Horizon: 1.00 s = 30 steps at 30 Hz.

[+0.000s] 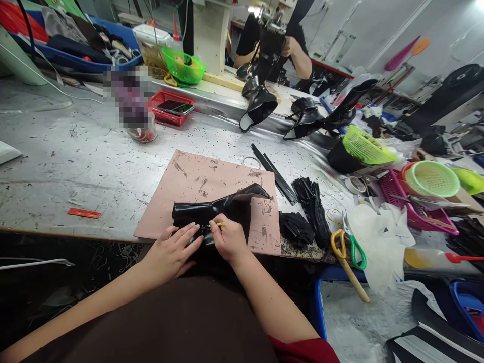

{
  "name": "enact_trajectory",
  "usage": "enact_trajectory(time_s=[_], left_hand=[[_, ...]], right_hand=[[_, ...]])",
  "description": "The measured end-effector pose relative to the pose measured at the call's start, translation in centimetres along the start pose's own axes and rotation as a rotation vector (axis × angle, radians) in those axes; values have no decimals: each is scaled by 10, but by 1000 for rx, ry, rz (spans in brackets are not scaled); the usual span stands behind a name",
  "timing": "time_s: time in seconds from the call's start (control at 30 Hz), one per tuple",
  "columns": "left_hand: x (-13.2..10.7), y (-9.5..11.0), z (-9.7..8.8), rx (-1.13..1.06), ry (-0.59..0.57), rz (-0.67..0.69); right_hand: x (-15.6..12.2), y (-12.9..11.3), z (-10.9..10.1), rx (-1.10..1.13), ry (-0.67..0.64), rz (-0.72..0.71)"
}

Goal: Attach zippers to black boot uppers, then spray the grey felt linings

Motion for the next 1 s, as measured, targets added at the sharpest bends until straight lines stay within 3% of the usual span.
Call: enact_trajectory(time_s=[1.0], left_hand=[[1, 1, 2, -7, -23, -4]], right_hand=[[-1, -1, 0, -14, -20, -21]])
Point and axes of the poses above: each hand's wrist, its own x-axis towards the middle knuckle, its own z-axis out of the palm, y = z × x, the point moved 3 cm from there along x, towards the middle knuckle, and after that the axes turned 7 degrees about -z, right-handed, at the moved point
